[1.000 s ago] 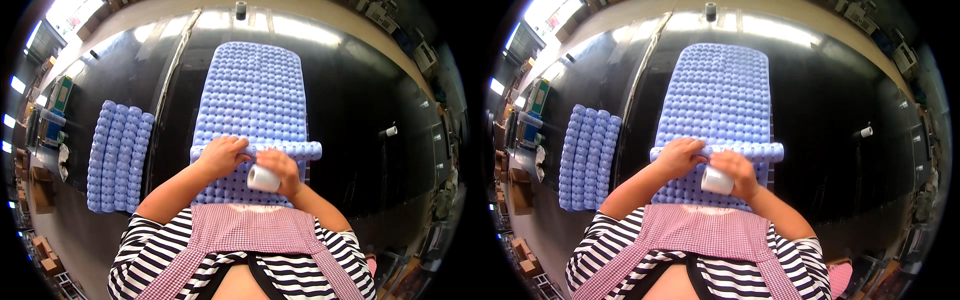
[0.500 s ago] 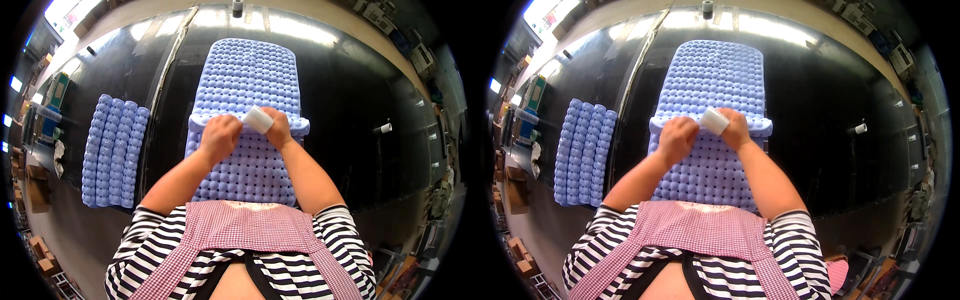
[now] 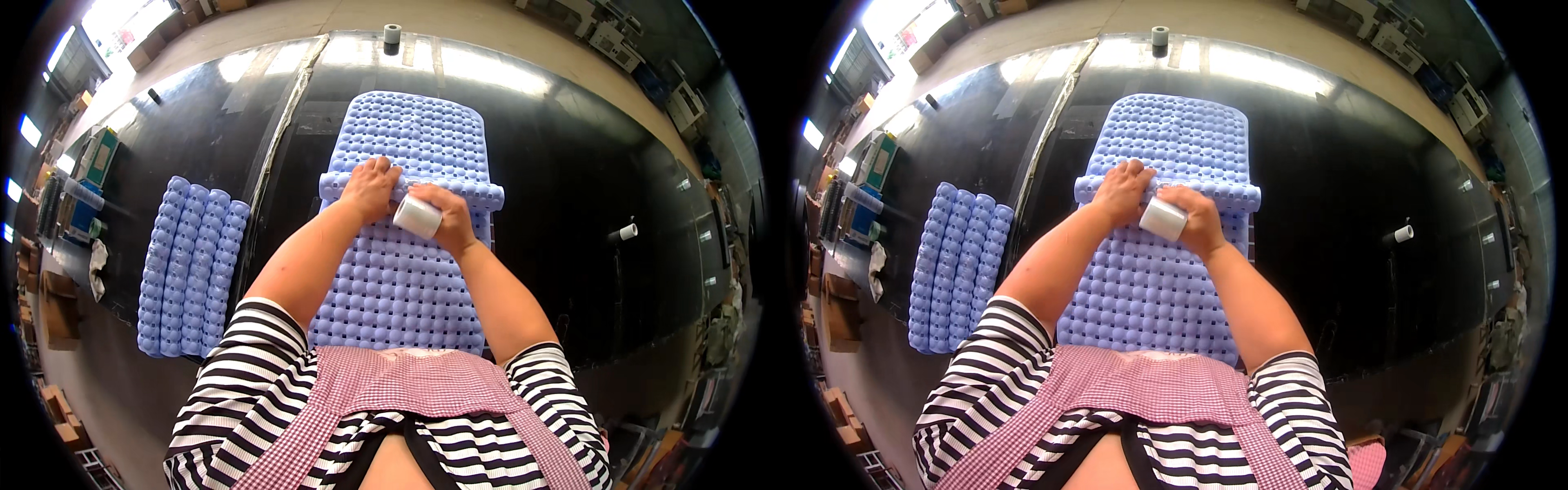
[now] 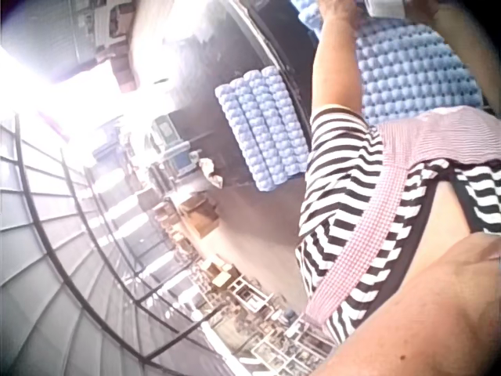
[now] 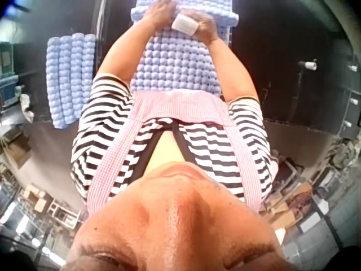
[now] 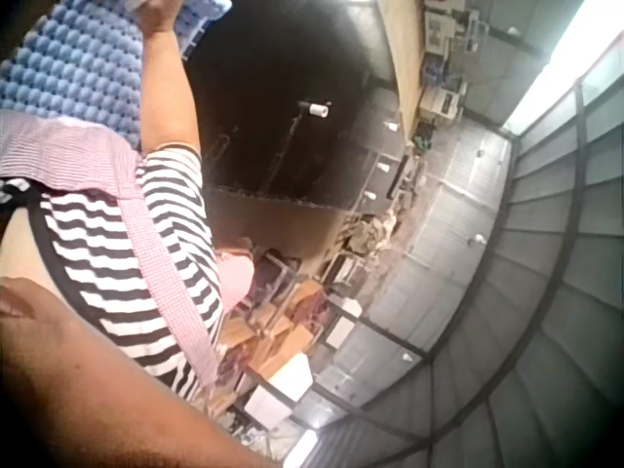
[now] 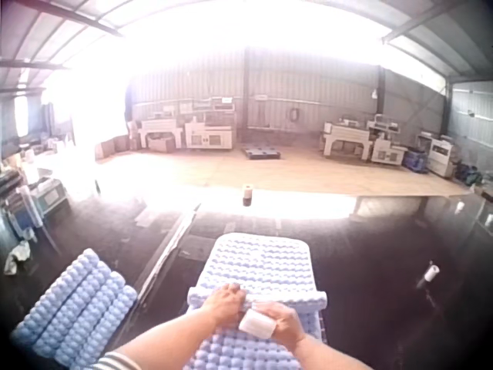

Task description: The person rolls up several blue dimpled foam mats by hand on a dark table, occasionally using a white tape roll to secure the ends.

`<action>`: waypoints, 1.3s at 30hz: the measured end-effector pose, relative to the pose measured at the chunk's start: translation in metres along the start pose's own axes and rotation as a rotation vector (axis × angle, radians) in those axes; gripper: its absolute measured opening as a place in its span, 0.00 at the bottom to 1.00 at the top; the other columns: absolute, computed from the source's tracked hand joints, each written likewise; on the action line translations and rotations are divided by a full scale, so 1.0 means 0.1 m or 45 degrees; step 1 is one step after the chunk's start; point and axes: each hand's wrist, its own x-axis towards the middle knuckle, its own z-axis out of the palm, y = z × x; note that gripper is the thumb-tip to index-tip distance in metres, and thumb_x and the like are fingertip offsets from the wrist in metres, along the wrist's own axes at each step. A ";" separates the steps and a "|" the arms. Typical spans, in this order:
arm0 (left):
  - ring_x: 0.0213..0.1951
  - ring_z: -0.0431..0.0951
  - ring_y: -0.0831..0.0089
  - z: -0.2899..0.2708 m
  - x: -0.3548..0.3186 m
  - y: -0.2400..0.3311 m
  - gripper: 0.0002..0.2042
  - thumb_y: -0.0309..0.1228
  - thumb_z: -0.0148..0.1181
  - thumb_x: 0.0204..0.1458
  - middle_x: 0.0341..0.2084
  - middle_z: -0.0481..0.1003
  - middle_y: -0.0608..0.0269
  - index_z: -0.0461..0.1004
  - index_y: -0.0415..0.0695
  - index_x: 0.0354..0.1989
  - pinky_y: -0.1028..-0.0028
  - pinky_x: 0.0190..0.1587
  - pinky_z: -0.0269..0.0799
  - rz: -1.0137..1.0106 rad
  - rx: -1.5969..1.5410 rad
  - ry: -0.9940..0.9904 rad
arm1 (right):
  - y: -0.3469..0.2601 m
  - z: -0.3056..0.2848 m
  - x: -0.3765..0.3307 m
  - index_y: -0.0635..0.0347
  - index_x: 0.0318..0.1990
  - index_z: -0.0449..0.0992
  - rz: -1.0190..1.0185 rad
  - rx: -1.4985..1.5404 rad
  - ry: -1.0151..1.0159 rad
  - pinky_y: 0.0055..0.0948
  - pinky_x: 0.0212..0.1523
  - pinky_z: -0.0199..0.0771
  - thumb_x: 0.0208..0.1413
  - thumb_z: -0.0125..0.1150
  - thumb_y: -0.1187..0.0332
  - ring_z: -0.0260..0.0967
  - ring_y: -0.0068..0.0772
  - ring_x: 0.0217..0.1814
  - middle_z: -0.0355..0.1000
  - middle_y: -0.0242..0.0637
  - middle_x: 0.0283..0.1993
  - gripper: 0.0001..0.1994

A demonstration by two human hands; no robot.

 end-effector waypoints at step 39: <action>0.55 0.72 0.49 -0.15 -0.31 0.24 0.31 0.34 0.76 0.41 0.50 0.74 0.50 0.70 0.44 0.55 0.55 0.56 0.70 0.090 -0.318 -0.043 | -0.69 -0.07 -0.67 0.58 0.52 0.82 -0.274 -0.237 -0.136 0.46 0.65 0.74 0.45 0.78 0.66 0.79 0.46 0.59 0.81 0.44 0.55 0.24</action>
